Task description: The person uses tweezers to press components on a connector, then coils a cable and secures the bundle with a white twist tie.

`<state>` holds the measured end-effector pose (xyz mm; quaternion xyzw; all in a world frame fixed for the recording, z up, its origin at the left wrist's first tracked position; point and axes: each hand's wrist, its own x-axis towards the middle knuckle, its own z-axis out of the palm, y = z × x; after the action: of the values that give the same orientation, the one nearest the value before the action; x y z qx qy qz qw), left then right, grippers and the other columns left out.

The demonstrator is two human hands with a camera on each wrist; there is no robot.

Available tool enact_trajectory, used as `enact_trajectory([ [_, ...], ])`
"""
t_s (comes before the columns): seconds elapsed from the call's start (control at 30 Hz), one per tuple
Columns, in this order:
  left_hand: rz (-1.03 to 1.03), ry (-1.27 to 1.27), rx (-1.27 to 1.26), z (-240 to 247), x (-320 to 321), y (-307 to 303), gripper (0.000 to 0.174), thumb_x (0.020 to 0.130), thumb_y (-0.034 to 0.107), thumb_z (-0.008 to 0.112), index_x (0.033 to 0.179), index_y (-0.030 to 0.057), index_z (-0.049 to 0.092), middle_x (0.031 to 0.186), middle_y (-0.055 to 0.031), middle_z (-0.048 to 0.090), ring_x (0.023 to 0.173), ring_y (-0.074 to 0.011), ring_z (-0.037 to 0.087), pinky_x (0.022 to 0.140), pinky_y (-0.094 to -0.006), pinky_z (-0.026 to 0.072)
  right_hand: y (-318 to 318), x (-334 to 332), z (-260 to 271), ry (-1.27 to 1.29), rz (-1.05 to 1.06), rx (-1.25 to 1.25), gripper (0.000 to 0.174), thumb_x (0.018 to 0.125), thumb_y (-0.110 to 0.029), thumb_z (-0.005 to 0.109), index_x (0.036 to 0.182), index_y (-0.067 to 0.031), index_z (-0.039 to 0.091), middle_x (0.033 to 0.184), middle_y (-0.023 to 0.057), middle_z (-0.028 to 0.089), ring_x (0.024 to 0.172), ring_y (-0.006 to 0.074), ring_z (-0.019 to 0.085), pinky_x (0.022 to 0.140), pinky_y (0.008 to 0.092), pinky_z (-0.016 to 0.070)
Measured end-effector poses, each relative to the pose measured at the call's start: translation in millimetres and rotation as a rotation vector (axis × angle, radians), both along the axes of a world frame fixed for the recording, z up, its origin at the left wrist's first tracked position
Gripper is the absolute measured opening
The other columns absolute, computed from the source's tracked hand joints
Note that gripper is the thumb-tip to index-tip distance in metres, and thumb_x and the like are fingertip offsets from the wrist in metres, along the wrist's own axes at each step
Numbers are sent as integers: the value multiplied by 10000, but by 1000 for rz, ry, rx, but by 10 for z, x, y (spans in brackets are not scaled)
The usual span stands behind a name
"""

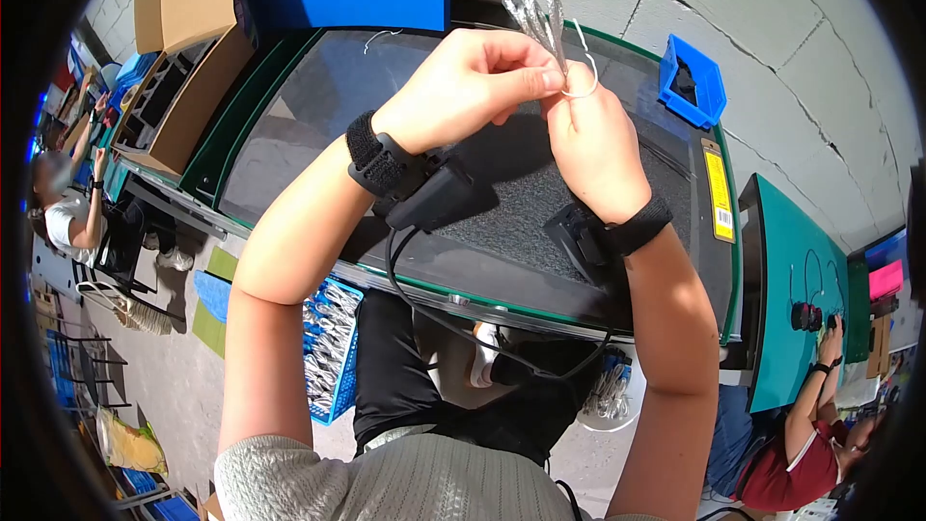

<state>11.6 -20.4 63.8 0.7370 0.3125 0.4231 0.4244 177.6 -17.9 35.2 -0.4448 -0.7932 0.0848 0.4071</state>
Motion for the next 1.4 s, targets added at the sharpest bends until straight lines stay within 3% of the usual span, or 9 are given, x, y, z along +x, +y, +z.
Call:
enact_trajectory([
  [0.13,83,-94,-96,26,0,7,177,884,231,601,892,55,622,662,54,526,534,-32,424,486,-186,318,-2,8,37,56,-33,-20,220,926,-222,466,960,-8,509,761,208,612,746,406,602,631,470,468],
  [0.23,33,-219,-266,28,-11,25,205,901,245,548,793,72,570,563,59,397,487,-47,380,456,-210,271,-15,3,45,101,34,18,252,942,-259,458,942,-12,506,742,207,608,725,405,599,621,471,463],
  [0.47,47,-292,-350,34,-4,27,175,901,238,563,867,67,549,656,44,482,568,-56,481,514,-177,331,-14,-17,29,147,68,-80,268,952,-262,452,889,-4,491,719,190,601,685,383,598,607,447,458],
  [0.57,177,-277,-36,-50,33,45,157,893,209,600,914,59,559,805,-11,615,667,-69,568,567,-183,394,-39,-18,55,258,155,-164,278,957,-259,447,880,4,495,691,159,595,649,337,602,596,412,459],
  [0.93,64,-196,153,-107,2,126,146,914,88,552,1010,4,623,866,-22,617,763,-84,575,676,-229,481,0,1,13,323,139,-150,265,959,-211,446,860,30,495,696,136,585,643,280,592,612,373,459],
  [1.03,116,-102,350,-89,14,122,122,871,48,595,970,-3,644,868,-30,623,787,-111,593,686,-243,495,2,26,34,310,138,-155,270,957,-215,448,853,30,495,695,140,582,642,286,589,612,378,458],
  [1.1,229,176,697,-13,9,79,133,806,7,645,938,0,661,876,-58,625,812,-160,617,693,-258,504,37,42,2,323,156,-151,274,956,-219,450,849,29,494,695,143,581,643,291,589,612,380,457],
  [1.2,371,318,826,-35,-10,92,145,754,-12,678,897,1,659,889,-86,623,801,-198,622,690,-271,508,30,36,0,314,158,-168,284,955,-231,452,845,27,494,693,146,582,648,300,591,611,385,456],
  [1.4,453,219,838,-114,-12,224,119,752,-31,669,865,-5,641,905,-75,596,828,-205,611,718,-266,508,17,33,27,259,104,-146,305,954,-260,448,839,16,502,700,153,592,658,322,595,616,406,458],
])
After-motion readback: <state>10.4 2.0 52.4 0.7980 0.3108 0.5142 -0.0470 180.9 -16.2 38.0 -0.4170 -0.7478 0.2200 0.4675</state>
